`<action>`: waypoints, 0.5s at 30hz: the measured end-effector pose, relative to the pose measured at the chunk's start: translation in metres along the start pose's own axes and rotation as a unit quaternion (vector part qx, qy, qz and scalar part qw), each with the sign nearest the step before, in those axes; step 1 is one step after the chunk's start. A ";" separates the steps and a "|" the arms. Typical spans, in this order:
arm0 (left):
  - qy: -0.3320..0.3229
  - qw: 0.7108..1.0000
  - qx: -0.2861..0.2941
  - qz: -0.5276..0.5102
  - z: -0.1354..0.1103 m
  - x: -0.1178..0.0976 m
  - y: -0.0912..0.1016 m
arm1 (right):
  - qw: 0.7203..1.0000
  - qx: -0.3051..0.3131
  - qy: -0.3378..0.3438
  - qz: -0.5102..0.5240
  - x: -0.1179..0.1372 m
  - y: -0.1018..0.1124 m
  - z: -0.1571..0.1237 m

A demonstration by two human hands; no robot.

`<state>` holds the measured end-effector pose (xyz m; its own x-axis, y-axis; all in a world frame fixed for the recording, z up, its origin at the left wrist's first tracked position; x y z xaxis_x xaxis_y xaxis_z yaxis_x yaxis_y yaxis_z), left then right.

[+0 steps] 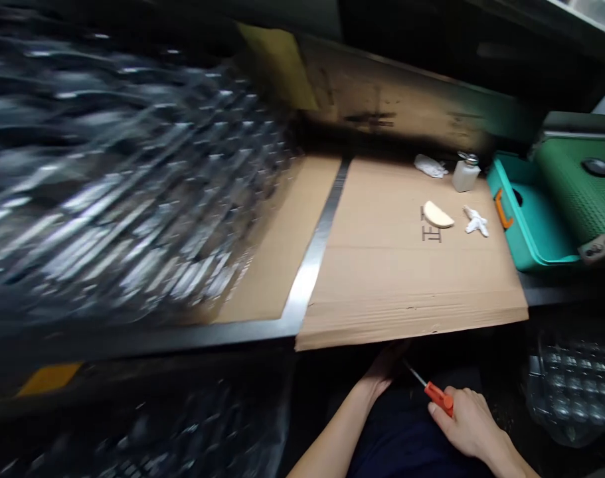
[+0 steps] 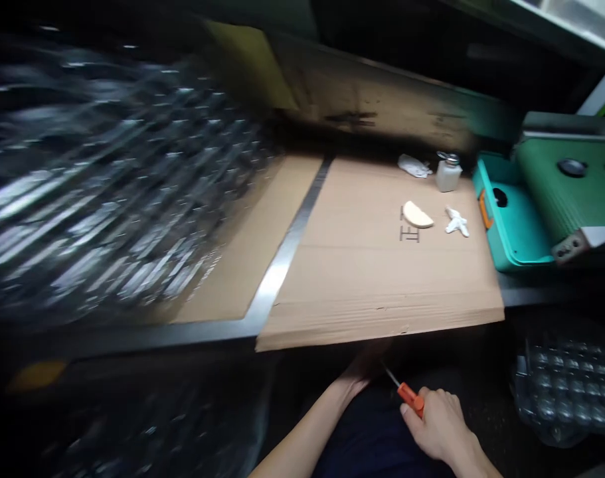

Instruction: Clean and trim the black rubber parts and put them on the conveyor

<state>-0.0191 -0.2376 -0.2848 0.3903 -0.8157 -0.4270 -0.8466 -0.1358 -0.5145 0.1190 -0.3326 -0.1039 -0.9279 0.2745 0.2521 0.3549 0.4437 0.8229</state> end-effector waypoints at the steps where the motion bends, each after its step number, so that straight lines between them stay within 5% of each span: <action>1: 0.000 1.000 0.007 0.008 -0.001 0.002 -0.001 | 1.000 0.004 0.004 0.027 -0.002 0.006 -0.005; 5: 0.021 0.997 0.023 0.077 -0.009 0.009 -0.005 | 0.970 0.010 0.045 0.240 -0.022 0.056 -0.042; 7: 0.033 0.994 0.016 0.102 -0.014 0.010 -0.007 | 0.926 -0.083 0.046 0.366 -0.053 0.098 -0.059; 8: 0.038 0.993 0.011 0.107 -0.016 0.009 -0.008 | 0.895 -0.179 0.024 0.407 -0.080 0.122 -0.066; 11: 0.042 0.992 -0.018 0.114 -0.020 0.007 -0.008 | 0.724 -0.526 -0.140 0.424 -0.186 0.173 -0.091; 13: 0.030 0.991 -0.047 0.119 -0.023 0.006 -0.007 | 0.584 -0.658 -0.198 0.433 -0.241 0.181 -0.093; 15: 0.010 0.989 -0.070 0.129 -0.029 0.006 -0.006 | 0.489 -0.718 -0.197 0.455 -0.278 0.185 -0.077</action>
<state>-0.0225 -0.2577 -0.2628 0.1487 -0.8441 -0.5152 -0.9596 0.0027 -0.2814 0.4335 -0.3922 0.0169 -0.2659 0.0692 0.9615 -0.1080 -0.9933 0.0416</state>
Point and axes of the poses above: each hand's wrist, its own z-axis towards the middle knuckle, its own y-axis out of the back of the hand, x = y × z, the point moved 8 cm from there along z, towards the middle knuckle, and after that the axes turned 7 degrees about -x, right-handed, at the moved point
